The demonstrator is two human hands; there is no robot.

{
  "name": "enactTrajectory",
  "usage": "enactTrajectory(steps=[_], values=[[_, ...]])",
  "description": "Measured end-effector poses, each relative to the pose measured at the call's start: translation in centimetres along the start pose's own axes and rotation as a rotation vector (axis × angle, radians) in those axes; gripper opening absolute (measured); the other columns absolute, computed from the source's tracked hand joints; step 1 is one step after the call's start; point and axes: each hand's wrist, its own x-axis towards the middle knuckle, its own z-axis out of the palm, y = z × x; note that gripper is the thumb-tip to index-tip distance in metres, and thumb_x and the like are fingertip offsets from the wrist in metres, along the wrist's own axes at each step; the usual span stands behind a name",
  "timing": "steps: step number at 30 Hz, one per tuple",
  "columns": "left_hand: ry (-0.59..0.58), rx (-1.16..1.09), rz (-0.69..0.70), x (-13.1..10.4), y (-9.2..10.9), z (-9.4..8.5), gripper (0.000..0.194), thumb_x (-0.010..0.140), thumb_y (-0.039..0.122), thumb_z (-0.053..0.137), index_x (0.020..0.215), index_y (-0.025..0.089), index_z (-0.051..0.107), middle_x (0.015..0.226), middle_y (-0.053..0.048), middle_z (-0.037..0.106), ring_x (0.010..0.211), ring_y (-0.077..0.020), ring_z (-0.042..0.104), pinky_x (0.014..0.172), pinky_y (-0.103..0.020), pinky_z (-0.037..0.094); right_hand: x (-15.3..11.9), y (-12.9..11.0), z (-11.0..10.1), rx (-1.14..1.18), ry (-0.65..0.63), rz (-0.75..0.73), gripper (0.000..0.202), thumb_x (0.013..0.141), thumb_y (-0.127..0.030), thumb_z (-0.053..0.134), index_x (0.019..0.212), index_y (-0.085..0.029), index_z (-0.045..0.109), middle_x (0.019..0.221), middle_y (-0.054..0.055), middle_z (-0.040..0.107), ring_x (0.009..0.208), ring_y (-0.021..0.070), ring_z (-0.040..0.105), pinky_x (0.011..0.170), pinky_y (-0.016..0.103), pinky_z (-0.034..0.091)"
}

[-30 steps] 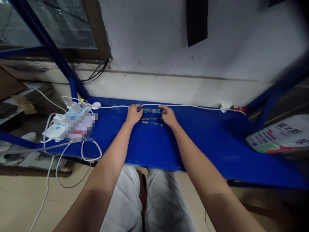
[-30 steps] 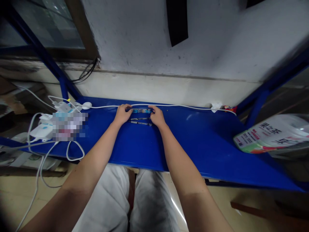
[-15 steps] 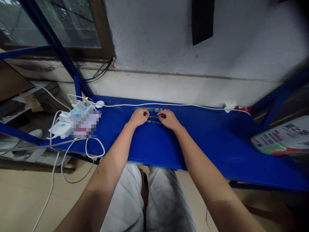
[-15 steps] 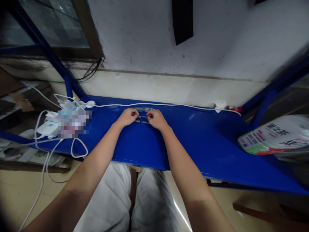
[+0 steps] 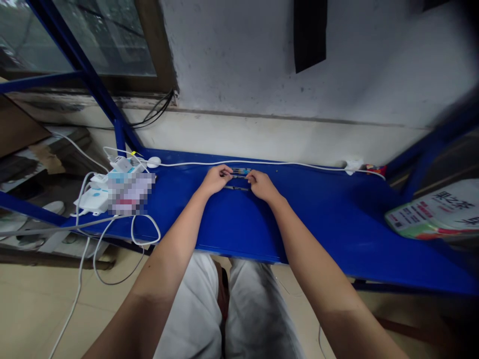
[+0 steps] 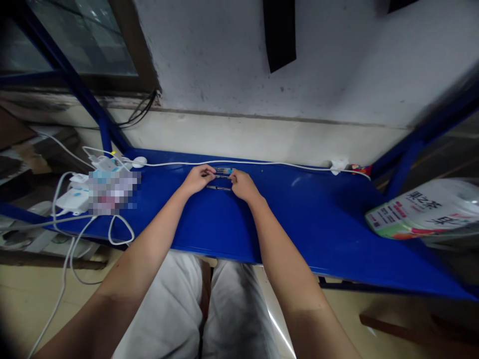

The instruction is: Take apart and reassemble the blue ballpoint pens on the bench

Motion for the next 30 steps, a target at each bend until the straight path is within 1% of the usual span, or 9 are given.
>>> enactTrajectory(steps=[2, 4, 10, 15, 18, 21, 23, 27, 30], values=[[0.04, -0.153, -0.06, 0.3, 0.1, 0.2, 0.011, 0.084, 0.013, 0.072, 0.095, 0.016, 0.07, 0.078, -0.003, 0.07, 0.068, -0.0156, 0.069, 0.066, -0.029, 0.05, 0.0, -0.1, -0.2, 0.052, -0.008, 0.028, 0.024, 0.093, -0.012, 0.048, 0.094, -0.019, 0.07, 0.085, 0.007, 0.073, 0.079, 0.0215, 0.064, 0.077, 0.031, 0.047], [0.045, -0.235, -0.086, 0.4, 0.2, 0.3, 0.009, 0.085, 0.011, 0.072, 0.092, 0.016, 0.069, 0.075, -0.002, 0.069, 0.06, -0.014, 0.068, 0.062, -0.028, 0.05, -0.1, -0.2, -0.2, 0.077, -0.004, 0.032, 0.022, 0.092, -0.014, 0.049, 0.091, -0.02, 0.069, 0.079, 0.005, 0.072, 0.074, 0.0206, 0.063, 0.073, 0.03, 0.046], [0.042, -0.311, -0.103, 0.3, 0.5, 0.3, 0.009, 0.084, 0.011, 0.078, 0.084, 0.015, 0.07, 0.071, -0.003, 0.068, 0.055, -0.0124, 0.065, 0.051, -0.024, 0.046, -0.1, -0.2, -0.1, 0.131, 0.026, 0.034, 0.019, 0.092, -0.02, 0.05, 0.084, -0.021, 0.068, 0.076, 0.005, 0.072, 0.067, 0.0195, 0.061, 0.068, 0.03, 0.044], [0.073, -0.381, -0.139, 0.2, 0.8, 0.3, 0.012, 0.082, 0.009, 0.08, 0.09, 0.014, 0.073, 0.071, -0.002, 0.068, 0.058, -0.0118, 0.063, 0.054, -0.024, 0.048, -0.2, -0.6, -0.2, 0.172, 0.056, 0.016, 0.019, 0.092, -0.024, 0.052, 0.083, -0.021, 0.067, 0.074, 0.003, 0.071, 0.066, 0.0185, 0.059, 0.066, 0.029, 0.041], [0.093, -0.564, -0.135, 0.1, 1.3, 0.4, 0.014, 0.082, 0.014, 0.082, 0.095, 0.013, 0.075, 0.073, -0.002, 0.068, 0.064, -0.0112, 0.063, 0.063, -0.026, 0.052, -0.3, -1.2, -0.4, 0.189, 0.057, -0.052, 0.02, 0.093, -0.032, 0.055, 0.087, -0.02, 0.07, 0.078, 0.003, 0.071, 0.07, 0.0185, 0.058, 0.069, 0.03, 0.041], [0.042, -0.785, -0.123, -0.2, 2.0, 0.5, 0.018, 0.081, 0.016, 0.083, 0.098, 0.014, 0.076, 0.078, -0.003, 0.069, 0.071, -0.0113, 0.064, 0.068, -0.026, 0.052, -0.3, -1.9, -0.7, 0.229, 0.047, -0.114, 0.026, 0.094, -0.037, 0.055, 0.088, -0.019, 0.072, 0.08, 0.004, 0.071, 0.07, 0.0182, 0.056, 0.069, 0.03, 0.04], [-0.007, -0.867, -0.114, -0.5, 2.5, 0.6, 0.019, 0.082, 0.015, 0.082, 0.1, 0.014, 0.076, 0.09, -0.006, 0.074, 0.071, -0.0106, 0.063, 0.064, -0.024, 0.049, -0.3, -2.2, -0.7, 0.287, 0.042, -0.113, 0.027, 0.093, -0.037, 0.054, 0.087, -0.018, 0.073, 0.079, 0.003, 0.07, 0.07, 0.0178, 0.055, 0.069, 0.03, 0.04], [-0.054, -0.881, -0.105, -0.8, 3.1, 0.7, 0.02, 0.087, 0.018, 0.077, 0.107, 0.018, 0.074, 0.121, -0.012, 0.076, 0.06, -0.0067, 0.053, 0.051, -0.023, 0.036, -0.1, -2.7, -0.5, 0.419, -0.013, -0.06, 0.028, 0.091, -0.038, 0.054, 0.087, -0.018, 0.073, 0.068, 0.0, 0.061, 0.063, 0.016, 0.048, 0.064, 0.029, 0.037], [-0.023, -0.862, -0.104, -0.7, 3.1, 0.9, 0.013, 0.091, 0.022, 0.074, 0.103, 0.019, 0.07, 0.115, -0.01, 0.078, 0.05, -0.004, 0.041, 0.047, -0.024, 0.03, -0.1, -3.0, -0.2, 0.468, -0.022, -0.066, 0.03, 0.091, -0.041, 0.052, 0.086, -0.018, 0.072, 0.065, -0.001, 0.055, 0.062, 0.0157, 0.045, 0.062, 0.029, 0.036]])
